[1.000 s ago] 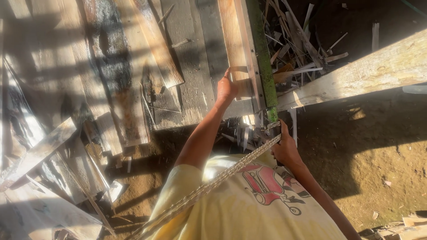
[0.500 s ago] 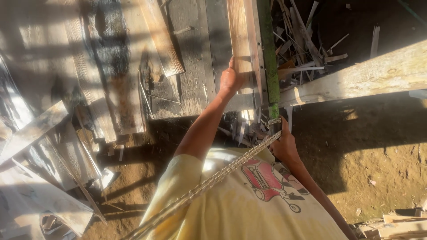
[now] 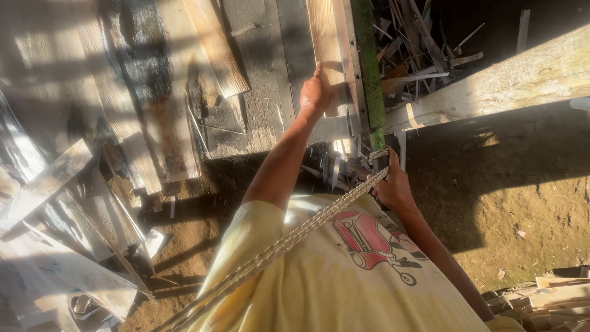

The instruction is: The recorder is sorting and moving thin wooden boards on a workbench in a woodworking area.

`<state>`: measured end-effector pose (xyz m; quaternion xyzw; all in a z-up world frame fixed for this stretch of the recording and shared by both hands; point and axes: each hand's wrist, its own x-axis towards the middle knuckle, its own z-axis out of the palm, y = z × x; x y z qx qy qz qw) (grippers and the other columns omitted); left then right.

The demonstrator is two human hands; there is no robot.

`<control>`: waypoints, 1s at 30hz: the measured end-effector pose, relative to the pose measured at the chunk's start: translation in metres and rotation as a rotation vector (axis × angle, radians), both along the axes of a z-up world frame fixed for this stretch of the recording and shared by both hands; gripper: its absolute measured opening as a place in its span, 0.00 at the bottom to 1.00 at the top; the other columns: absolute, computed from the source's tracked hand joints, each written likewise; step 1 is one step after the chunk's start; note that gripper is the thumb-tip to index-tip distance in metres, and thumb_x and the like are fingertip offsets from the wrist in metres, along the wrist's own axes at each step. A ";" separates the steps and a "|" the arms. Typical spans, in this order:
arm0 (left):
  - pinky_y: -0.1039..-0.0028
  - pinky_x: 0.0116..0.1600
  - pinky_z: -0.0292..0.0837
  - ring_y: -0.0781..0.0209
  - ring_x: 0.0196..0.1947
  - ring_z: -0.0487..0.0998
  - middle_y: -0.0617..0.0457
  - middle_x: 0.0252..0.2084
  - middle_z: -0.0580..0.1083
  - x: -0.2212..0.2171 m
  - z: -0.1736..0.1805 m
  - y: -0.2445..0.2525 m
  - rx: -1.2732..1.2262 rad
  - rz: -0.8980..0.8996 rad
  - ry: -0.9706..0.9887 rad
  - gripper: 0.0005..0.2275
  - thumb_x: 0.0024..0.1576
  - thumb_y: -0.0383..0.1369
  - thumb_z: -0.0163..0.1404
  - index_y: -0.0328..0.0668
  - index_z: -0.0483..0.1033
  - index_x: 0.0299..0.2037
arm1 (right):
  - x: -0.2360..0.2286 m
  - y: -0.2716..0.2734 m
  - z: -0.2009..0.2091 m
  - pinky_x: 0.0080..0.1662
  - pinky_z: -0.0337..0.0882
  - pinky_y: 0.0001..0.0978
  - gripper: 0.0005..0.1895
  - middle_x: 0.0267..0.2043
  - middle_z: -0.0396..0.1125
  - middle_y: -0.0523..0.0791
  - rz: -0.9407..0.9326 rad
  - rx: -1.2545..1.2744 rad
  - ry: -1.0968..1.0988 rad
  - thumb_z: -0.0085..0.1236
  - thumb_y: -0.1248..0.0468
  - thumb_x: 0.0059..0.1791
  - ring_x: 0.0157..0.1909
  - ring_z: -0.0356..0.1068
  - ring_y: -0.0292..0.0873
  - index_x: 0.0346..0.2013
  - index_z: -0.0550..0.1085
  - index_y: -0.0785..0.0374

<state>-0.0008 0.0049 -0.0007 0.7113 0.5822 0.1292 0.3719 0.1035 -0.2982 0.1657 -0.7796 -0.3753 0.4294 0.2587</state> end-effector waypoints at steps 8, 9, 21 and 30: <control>0.56 0.54 0.76 0.37 0.45 0.81 0.32 0.45 0.78 0.002 0.010 0.009 -0.038 -0.020 0.077 0.39 0.54 0.25 0.48 0.47 0.43 0.77 | -0.005 0.006 0.026 0.26 0.71 0.41 0.43 0.29 0.72 0.51 -0.042 -0.066 0.000 0.57 0.69 0.49 0.22 0.71 0.44 0.76 0.49 0.50; 0.56 0.54 0.77 0.37 0.46 0.81 0.32 0.45 0.79 0.003 0.012 0.006 -0.047 -0.029 0.082 0.40 0.53 0.25 0.47 0.48 0.42 0.78 | -0.005 0.001 0.031 0.26 0.71 0.41 0.43 0.28 0.72 0.53 -0.054 -0.109 -0.006 0.57 0.70 0.50 0.23 0.71 0.45 0.76 0.50 0.51; 0.58 0.51 0.78 0.39 0.45 0.81 0.35 0.47 0.78 0.009 0.001 0.016 -0.050 -0.058 0.110 0.44 0.53 0.28 0.51 0.45 0.35 0.77 | -0.002 0.000 0.013 0.28 0.72 0.43 0.44 0.32 0.74 0.52 -0.005 0.010 -0.031 0.57 0.70 0.48 0.24 0.73 0.48 0.75 0.49 0.52; 0.58 0.50 0.79 0.39 0.44 0.82 0.35 0.46 0.79 0.009 0.007 0.018 -0.060 -0.058 0.074 0.44 0.54 0.32 0.53 0.39 0.35 0.77 | 0.002 -0.001 0.018 0.28 0.72 0.43 0.46 0.31 0.74 0.53 -0.015 -0.040 0.004 0.56 0.72 0.47 0.24 0.74 0.48 0.76 0.46 0.50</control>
